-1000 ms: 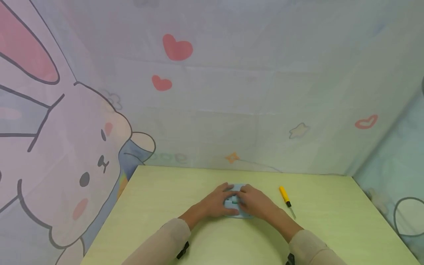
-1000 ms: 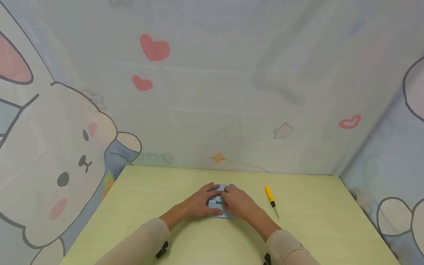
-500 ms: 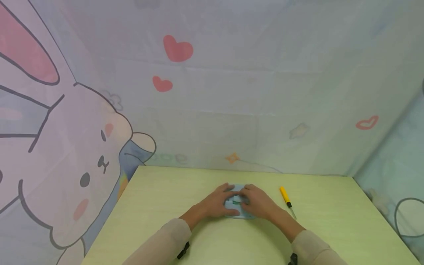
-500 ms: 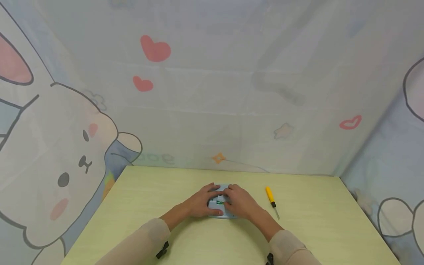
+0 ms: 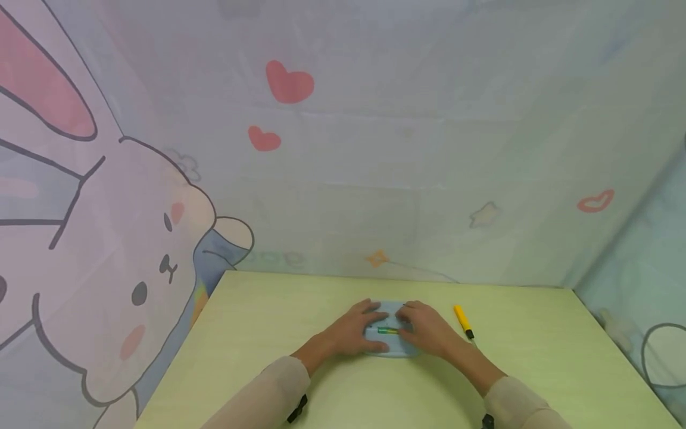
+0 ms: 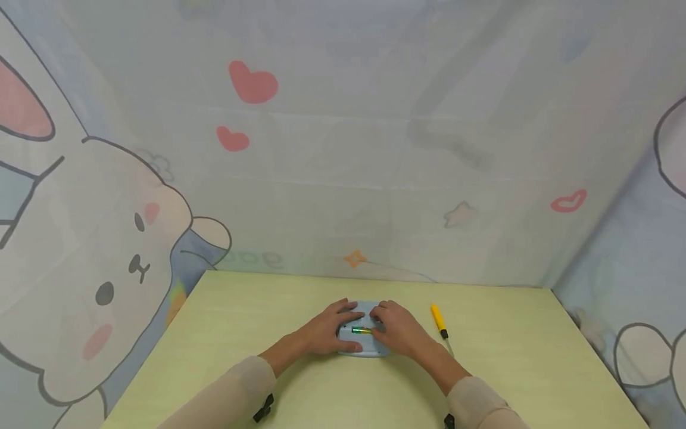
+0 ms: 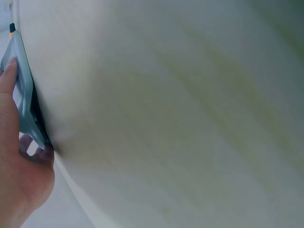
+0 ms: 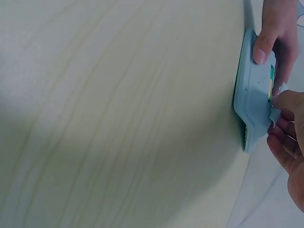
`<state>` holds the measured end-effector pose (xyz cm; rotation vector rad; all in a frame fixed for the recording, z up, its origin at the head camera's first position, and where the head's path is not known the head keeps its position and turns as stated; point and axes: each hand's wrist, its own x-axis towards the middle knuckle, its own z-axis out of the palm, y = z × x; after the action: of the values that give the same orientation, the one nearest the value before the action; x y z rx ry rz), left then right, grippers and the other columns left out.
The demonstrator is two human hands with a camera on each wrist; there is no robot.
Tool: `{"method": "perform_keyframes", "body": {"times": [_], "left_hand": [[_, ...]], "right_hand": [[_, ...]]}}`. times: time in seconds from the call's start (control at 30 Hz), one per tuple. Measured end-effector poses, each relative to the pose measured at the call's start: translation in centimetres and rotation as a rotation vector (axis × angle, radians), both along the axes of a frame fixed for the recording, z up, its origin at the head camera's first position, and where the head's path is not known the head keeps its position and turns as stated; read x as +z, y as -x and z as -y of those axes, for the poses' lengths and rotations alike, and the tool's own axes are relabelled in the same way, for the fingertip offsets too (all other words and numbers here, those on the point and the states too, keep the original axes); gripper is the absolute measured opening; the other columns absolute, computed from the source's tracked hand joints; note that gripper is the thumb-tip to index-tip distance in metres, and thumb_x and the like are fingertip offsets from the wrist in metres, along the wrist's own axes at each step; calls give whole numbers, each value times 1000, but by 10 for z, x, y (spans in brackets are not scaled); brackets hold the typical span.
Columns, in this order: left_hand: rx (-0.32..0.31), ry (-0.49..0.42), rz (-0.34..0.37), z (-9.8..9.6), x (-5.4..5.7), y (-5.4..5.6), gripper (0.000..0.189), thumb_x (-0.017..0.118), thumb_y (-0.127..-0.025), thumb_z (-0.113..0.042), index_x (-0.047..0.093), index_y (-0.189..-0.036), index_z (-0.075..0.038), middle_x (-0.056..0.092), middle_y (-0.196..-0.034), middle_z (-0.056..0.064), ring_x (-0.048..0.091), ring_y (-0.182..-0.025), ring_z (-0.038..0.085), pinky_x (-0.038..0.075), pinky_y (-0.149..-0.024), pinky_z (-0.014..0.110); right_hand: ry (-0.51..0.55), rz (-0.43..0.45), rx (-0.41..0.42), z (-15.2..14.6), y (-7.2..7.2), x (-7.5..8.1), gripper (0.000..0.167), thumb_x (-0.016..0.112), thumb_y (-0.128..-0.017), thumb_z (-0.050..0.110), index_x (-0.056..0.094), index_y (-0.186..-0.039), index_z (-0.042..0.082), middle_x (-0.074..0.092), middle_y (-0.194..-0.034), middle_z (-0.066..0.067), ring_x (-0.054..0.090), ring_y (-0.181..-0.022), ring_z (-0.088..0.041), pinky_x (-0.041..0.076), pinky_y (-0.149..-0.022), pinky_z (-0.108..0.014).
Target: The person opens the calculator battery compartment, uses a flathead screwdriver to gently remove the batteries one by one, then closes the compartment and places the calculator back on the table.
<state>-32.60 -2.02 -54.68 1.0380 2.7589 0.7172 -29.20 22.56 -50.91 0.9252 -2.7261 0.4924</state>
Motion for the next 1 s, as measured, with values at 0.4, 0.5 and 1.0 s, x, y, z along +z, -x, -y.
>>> {"method": "perform_keyframes", "body": {"times": [0.4,0.5,1.0], "left_hand": [[6,3,-6,0,1,2,82,71,-91,-70,50,-160,-29,32,-172,-2,18,-162,27,32,-124,50],[7,4,-5,0,1,1,83,71,-91,-70,50,-160,-29,32,-172,-3,18,-162,27,31,-124,50],[7,9,7,-2,3,-3,83,73,-91,-67,51,-160,-28,32,-172,-2,19,-162,27,29,-126,49]], "right_hand": [[3,12,-13,-13,0,2,24,83,-90,12,76,-112,3,69,-102,-1,65,-95,-18,59,-87,-41],[-5,15,-23,-15,-1,3,25,84,-91,13,76,-113,3,69,-103,-1,65,-95,-18,59,-88,-41],[6,-33,-21,-28,-1,1,23,85,-88,10,77,-109,3,69,-100,-2,64,-91,-19,59,-83,-39]]}}
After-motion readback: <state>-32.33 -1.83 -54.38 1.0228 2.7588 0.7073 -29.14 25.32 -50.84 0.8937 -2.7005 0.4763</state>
